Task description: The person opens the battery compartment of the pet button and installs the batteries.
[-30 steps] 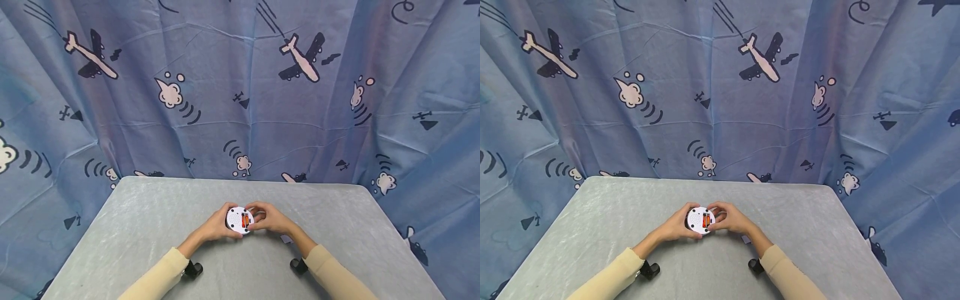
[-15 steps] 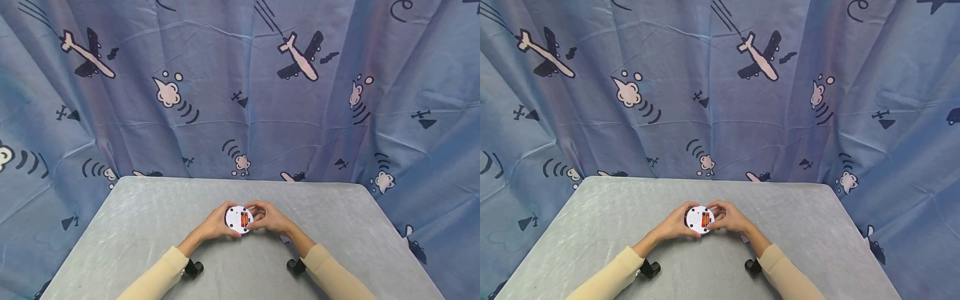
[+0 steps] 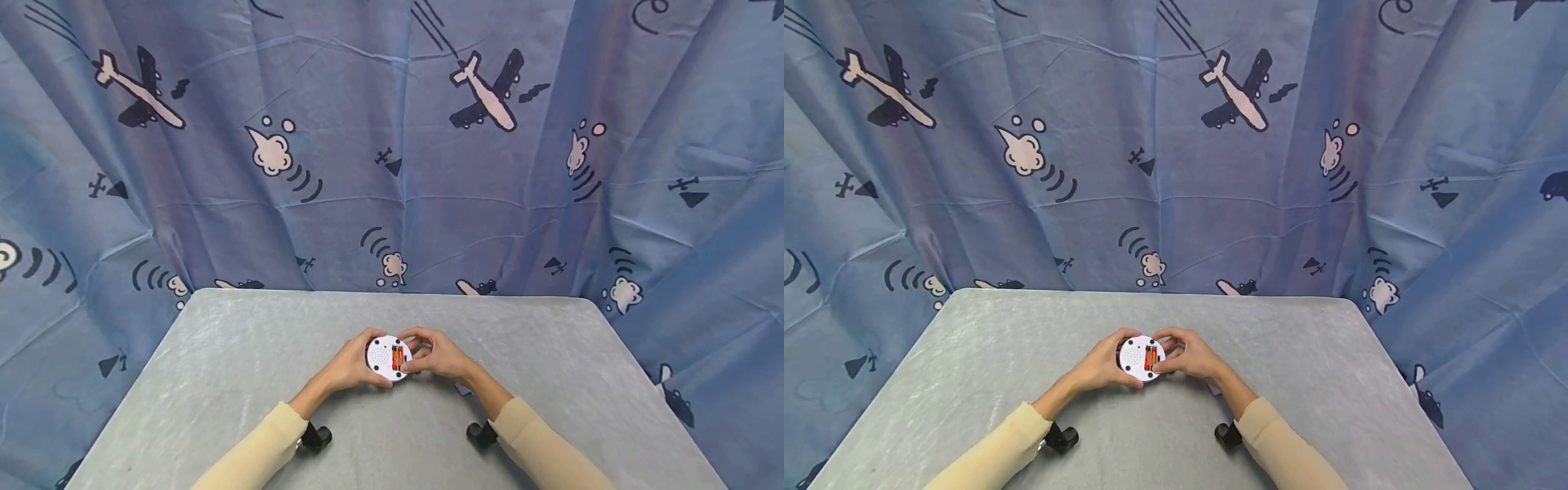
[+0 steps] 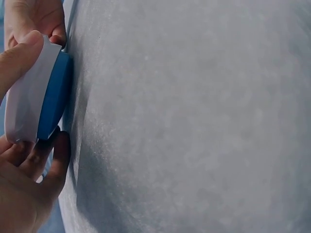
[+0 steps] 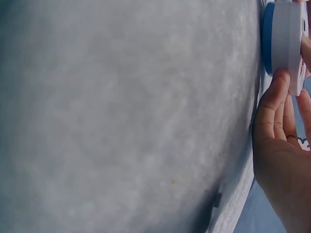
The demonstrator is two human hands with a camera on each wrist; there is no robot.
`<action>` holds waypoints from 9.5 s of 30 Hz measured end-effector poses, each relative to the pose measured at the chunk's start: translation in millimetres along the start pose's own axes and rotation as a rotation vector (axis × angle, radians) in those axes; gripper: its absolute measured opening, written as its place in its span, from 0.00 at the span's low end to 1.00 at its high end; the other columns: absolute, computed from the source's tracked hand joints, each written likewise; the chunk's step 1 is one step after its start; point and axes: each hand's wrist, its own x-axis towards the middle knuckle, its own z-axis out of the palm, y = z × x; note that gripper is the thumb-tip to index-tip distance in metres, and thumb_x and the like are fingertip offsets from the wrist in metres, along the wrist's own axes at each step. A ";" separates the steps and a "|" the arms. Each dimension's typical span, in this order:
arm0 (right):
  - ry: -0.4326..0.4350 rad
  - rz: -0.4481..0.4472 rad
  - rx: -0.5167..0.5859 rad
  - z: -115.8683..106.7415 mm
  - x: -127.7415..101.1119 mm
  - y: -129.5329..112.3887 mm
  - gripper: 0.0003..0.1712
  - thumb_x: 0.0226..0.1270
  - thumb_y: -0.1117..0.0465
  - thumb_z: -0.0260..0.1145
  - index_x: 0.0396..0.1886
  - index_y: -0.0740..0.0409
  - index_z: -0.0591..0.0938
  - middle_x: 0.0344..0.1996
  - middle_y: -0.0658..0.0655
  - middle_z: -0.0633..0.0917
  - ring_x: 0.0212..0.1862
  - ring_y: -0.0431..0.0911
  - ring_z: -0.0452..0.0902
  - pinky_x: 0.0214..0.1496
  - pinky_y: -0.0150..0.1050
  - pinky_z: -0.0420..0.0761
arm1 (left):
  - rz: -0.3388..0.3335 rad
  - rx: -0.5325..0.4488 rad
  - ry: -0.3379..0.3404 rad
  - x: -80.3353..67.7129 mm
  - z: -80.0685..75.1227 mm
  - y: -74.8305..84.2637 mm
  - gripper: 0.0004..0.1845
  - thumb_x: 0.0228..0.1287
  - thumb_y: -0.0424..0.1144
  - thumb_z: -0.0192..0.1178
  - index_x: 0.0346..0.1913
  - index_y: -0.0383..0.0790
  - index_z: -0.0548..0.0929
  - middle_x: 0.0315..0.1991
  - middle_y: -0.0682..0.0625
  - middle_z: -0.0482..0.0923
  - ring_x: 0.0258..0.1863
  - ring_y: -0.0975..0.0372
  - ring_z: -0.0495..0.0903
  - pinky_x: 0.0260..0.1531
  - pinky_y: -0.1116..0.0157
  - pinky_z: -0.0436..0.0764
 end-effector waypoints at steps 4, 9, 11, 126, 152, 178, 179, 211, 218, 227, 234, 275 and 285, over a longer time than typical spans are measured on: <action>0.013 0.011 0.000 0.7 0.0 -0.1 0.34 0.54 0.73 0.79 0.62 0.64 0.79 0.43 0.64 0.82 0.36 0.51 0.85 0.35 0.39 0.79 | 0.002 0.001 0.003 -0.6 -0.1 0.1 0.48 0.34 0.37 0.87 0.62 0.32 0.74 0.52 0.46 0.80 0.47 0.58 0.78 0.51 0.58 0.75; 0.016 0.009 -0.011 1.4 -1.5 -0.6 0.34 0.54 0.73 0.79 0.62 0.63 0.79 0.43 0.63 0.82 0.36 0.52 0.85 0.35 0.40 0.80 | 0.006 -0.001 0.003 -1.8 0.3 -1.0 0.47 0.35 0.37 0.87 0.62 0.32 0.74 0.52 0.46 0.80 0.48 0.58 0.78 0.51 0.58 0.75; 0.017 0.008 -0.014 1.7 -2.0 -0.8 0.34 0.54 0.72 0.79 0.62 0.63 0.79 0.43 0.63 0.82 0.36 0.52 0.85 0.35 0.40 0.80 | 0.007 -0.004 0.003 -2.2 0.4 -1.3 0.47 0.35 0.37 0.87 0.62 0.32 0.73 0.53 0.46 0.80 0.48 0.58 0.78 0.51 0.58 0.75; -0.064 -0.073 -0.477 -98.4 -88.7 8.5 0.18 0.53 0.63 0.82 0.42 0.57 0.84 0.35 0.56 0.78 0.38 0.55 0.72 0.38 0.38 0.71 | -0.052 -0.054 -0.032 -4.3 -4.4 -5.5 0.48 0.42 0.38 0.84 0.67 0.32 0.69 0.56 0.42 0.76 0.56 0.51 0.75 0.59 0.50 0.70; -0.027 -0.163 -0.404 -50.0 -24.8 -26.1 0.17 0.53 0.69 0.81 0.41 0.63 0.84 0.33 0.58 0.81 0.37 0.60 0.77 0.36 0.37 0.76 | -0.042 -0.079 -0.033 -4.4 -3.1 -7.9 0.48 0.43 0.37 0.84 0.68 0.31 0.69 0.56 0.42 0.76 0.56 0.52 0.75 0.60 0.52 0.70; -0.155 -0.170 -0.442 -10.3 14.1 -35.1 0.19 0.51 0.71 0.82 0.42 0.64 0.84 0.38 0.57 0.83 0.36 0.55 0.78 0.37 0.39 0.79 | -0.006 -0.023 -0.089 -4.7 -8.7 -8.2 0.49 0.45 0.38 0.83 0.69 0.31 0.68 0.59 0.41 0.75 0.57 0.53 0.74 0.59 0.53 0.70; -0.157 -0.167 -0.442 -10.0 14.8 -35.1 0.19 0.51 0.71 0.82 0.42 0.64 0.84 0.38 0.57 0.83 0.36 0.55 0.78 0.37 0.39 0.79 | -0.007 -0.023 -0.090 -4.7 -8.9 -7.8 0.49 0.45 0.38 0.83 0.69 0.31 0.68 0.59 0.41 0.75 0.57 0.53 0.74 0.59 0.53 0.70; 0.180 -0.089 -0.432 6.1 -9.9 -18.8 0.34 0.48 0.51 0.85 0.52 0.60 0.81 0.39 0.57 0.80 0.35 0.49 0.79 0.29 0.40 0.79 | -0.003 -0.029 -0.080 -4.0 -8.7 -7.6 0.49 0.44 0.37 0.83 0.70 0.31 0.68 0.60 0.41 0.75 0.57 0.52 0.74 0.60 0.51 0.69; 0.301 -0.066 -0.441 19.2 -13.9 -14.1 0.34 0.47 0.49 0.86 0.50 0.60 0.82 0.38 0.57 0.81 0.34 0.48 0.78 0.30 0.39 0.79 | -0.008 -0.020 -0.075 -5.2 -8.3 -8.3 0.49 0.45 0.37 0.83 0.70 0.31 0.68 0.60 0.40 0.75 0.58 0.52 0.74 0.60 0.51 0.69; 0.390 -0.071 -0.471 34.4 -12.6 -12.5 0.30 0.45 0.47 0.86 0.41 0.56 0.83 0.33 0.54 0.81 0.29 0.44 0.76 0.29 0.38 0.76 | 0.008 -0.013 -0.072 -5.3 -7.8 -9.4 0.48 0.45 0.37 0.83 0.69 0.30 0.68 0.60 0.40 0.75 0.57 0.52 0.75 0.60 0.52 0.70; 0.431 -0.094 -0.522 42.7 -10.1 -15.1 0.31 0.41 0.45 0.87 0.39 0.57 0.82 0.32 0.53 0.81 0.28 0.43 0.75 0.29 0.38 0.76 | 0.020 -0.012 -0.073 -4.5 -7.3 -9.3 0.48 0.45 0.38 0.83 0.69 0.30 0.68 0.60 0.39 0.75 0.56 0.51 0.74 0.59 0.52 0.70; 0.340 -0.113 -0.423 32.3 -9.6 -14.6 0.29 0.46 0.57 0.86 0.45 0.62 0.83 0.32 0.55 0.81 0.30 0.48 0.78 0.30 0.35 0.77 | 0.001 -0.016 -0.080 -4.8 -8.1 -10.3 0.49 0.46 0.38 0.83 0.70 0.31 0.68 0.59 0.41 0.76 0.55 0.53 0.75 0.58 0.53 0.71; 0.041 -0.157 -0.319 0.4 -12.5 -7.3 0.30 0.53 0.64 0.83 0.56 0.63 0.82 0.40 0.59 0.80 0.32 0.47 0.78 0.30 0.34 0.76 | -0.013 -0.017 -0.077 -4.1 -7.9 -7.9 0.50 0.45 0.38 0.83 0.71 0.31 0.67 0.59 0.41 0.76 0.56 0.53 0.75 0.59 0.53 0.70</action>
